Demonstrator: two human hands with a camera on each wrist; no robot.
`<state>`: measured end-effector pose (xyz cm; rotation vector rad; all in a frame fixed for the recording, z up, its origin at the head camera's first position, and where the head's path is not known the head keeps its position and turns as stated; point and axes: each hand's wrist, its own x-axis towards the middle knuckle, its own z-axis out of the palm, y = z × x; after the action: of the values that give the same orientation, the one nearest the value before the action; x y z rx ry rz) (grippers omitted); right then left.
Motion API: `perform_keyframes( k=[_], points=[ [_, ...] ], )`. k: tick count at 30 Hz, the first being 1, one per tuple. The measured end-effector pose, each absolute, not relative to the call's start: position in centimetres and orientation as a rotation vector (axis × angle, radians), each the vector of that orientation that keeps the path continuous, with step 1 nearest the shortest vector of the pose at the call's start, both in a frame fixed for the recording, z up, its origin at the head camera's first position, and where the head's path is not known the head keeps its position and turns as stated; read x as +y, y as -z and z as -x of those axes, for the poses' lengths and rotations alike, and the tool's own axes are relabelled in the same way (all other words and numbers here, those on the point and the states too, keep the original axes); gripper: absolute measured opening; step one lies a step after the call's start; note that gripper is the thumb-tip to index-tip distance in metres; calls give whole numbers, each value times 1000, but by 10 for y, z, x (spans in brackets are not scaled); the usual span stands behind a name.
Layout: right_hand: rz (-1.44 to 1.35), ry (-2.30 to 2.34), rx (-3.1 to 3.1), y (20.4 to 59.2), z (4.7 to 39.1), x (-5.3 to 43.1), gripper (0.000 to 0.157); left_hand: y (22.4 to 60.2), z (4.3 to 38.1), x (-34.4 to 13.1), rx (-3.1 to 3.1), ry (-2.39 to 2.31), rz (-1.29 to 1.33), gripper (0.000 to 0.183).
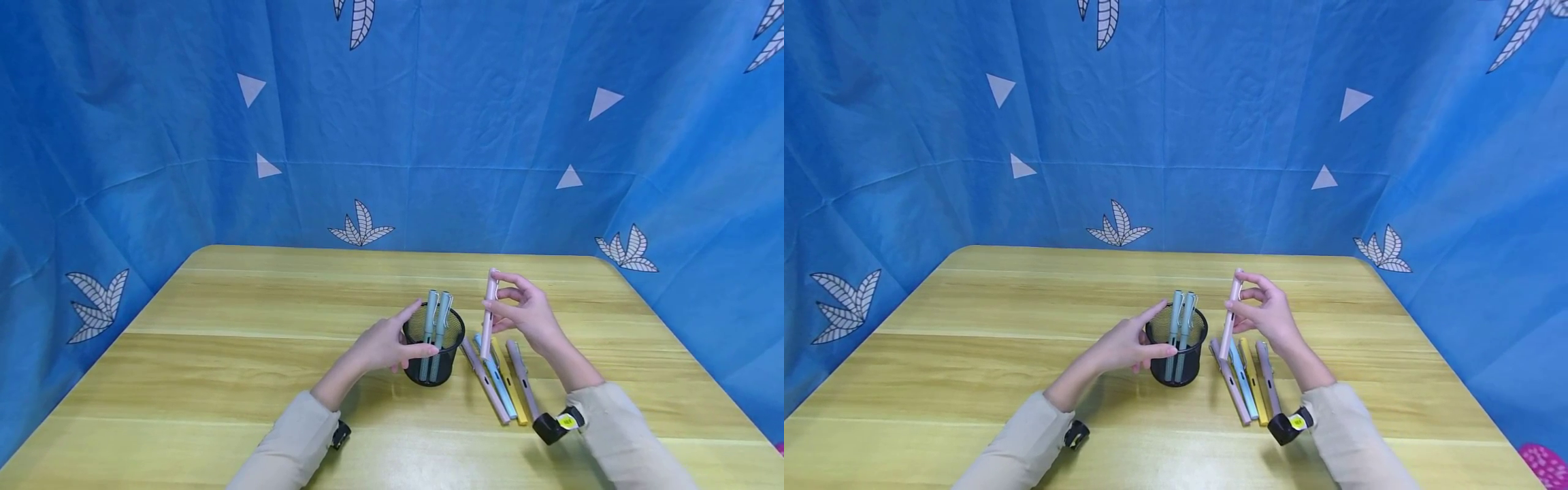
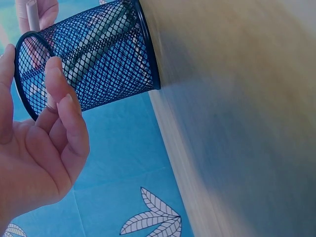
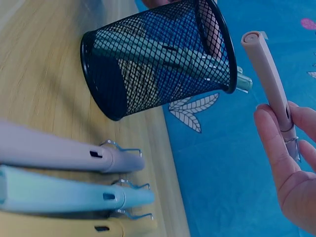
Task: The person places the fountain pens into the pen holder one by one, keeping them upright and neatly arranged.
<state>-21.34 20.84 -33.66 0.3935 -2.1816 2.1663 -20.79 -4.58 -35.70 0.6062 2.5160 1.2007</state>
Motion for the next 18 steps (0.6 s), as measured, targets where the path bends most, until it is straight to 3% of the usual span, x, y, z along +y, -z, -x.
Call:
perform_keyframes(
  k=[18],
  points=[
    [-227, -2233, -1969, 332, 220, 188, 53, 354, 207, -44, 2523, -1185, -577, 86]
  ],
)
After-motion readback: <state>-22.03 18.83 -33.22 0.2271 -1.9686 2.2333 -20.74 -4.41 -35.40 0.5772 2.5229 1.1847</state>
